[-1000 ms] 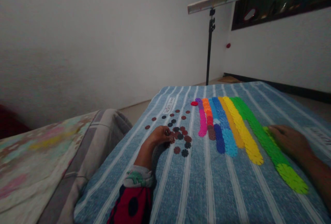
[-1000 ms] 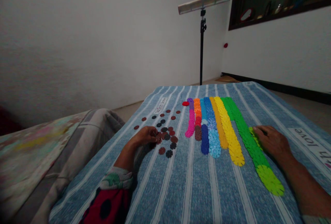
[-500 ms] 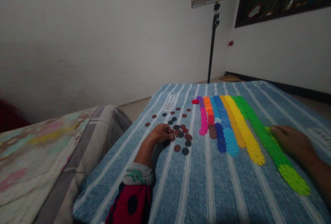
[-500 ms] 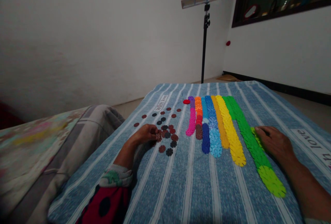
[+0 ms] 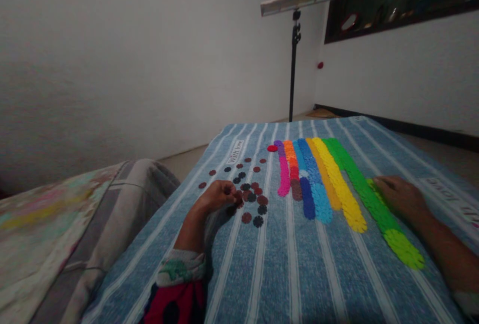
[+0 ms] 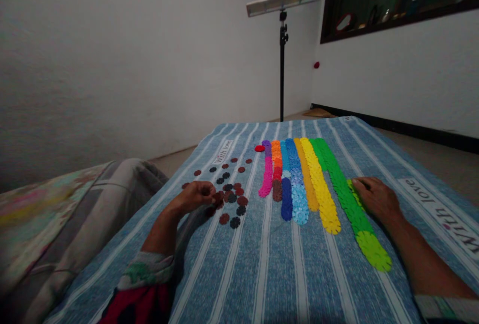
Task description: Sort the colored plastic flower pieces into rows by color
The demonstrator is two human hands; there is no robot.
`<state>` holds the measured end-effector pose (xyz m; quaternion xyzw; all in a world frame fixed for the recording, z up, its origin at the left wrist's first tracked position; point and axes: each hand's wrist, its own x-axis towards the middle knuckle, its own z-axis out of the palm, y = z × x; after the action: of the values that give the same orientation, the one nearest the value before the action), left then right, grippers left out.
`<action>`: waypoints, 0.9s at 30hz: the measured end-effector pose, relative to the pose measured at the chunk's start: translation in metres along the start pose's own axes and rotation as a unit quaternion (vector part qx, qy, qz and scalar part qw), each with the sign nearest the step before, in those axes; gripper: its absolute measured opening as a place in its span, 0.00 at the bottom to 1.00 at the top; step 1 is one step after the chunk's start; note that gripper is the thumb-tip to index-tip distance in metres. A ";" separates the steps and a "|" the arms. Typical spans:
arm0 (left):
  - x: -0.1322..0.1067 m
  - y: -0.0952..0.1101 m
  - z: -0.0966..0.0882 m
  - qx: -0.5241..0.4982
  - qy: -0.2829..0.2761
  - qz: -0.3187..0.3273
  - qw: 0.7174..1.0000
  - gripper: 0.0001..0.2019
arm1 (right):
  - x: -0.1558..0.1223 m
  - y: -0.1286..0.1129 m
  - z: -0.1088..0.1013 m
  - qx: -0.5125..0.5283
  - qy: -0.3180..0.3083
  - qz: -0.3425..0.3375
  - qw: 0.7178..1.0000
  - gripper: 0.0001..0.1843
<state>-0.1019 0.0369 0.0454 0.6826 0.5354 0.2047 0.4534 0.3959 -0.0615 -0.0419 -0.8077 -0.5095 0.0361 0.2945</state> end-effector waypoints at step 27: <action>0.043 0.060 0.100 0.244 0.026 0.241 0.939 0.11 | 0.000 -0.005 -0.002 0.025 0.022 -0.011 0.999 0.25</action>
<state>0.0217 0.0354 0.0362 0.8754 0.3999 0.1882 0.1958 0.3927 -0.0612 -0.0383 -0.7951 -0.5107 0.0272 0.3260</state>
